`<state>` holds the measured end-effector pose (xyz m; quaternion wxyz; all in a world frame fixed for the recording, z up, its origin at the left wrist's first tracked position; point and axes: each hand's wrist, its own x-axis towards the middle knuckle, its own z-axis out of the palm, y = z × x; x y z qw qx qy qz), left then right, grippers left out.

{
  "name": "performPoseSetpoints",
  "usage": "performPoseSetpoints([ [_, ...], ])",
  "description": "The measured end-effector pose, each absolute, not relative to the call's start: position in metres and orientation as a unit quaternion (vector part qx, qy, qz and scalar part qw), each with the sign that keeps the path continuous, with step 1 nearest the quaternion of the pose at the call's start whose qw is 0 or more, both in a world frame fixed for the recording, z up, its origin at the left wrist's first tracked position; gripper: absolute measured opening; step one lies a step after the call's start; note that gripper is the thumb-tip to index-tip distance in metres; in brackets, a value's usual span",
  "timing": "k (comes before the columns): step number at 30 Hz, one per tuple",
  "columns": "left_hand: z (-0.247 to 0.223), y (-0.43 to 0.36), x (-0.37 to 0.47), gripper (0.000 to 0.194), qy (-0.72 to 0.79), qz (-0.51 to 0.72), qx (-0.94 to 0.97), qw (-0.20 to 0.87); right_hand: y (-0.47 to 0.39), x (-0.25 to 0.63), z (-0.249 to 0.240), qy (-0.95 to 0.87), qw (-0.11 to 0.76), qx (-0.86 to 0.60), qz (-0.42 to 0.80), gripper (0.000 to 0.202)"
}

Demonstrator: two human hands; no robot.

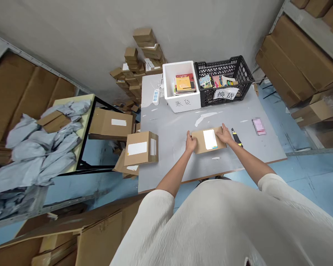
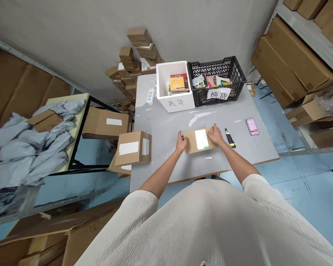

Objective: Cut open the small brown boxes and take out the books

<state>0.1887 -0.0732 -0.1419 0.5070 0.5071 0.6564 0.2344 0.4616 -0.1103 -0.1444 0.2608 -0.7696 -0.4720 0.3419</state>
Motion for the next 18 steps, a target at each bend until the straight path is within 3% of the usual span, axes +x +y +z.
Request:
performPoseSetpoints([
  [5,-0.13,-0.068,0.189,0.071,0.662,0.31,0.494,0.471,-0.102,0.451,-0.127,-0.443,0.338,-0.767,0.318,0.089],
  [10,-0.137,-0.074,0.182,0.066,0.665,0.345,0.483,0.453,-0.105,0.448,-0.125,-0.435,0.38,-0.767,0.281,0.075],
  [18,-0.161,-0.084,0.174,0.072,0.672,0.325,0.484,0.456,-0.121,0.453,-0.141,-0.445,0.329,-0.787,0.272,0.054],
])
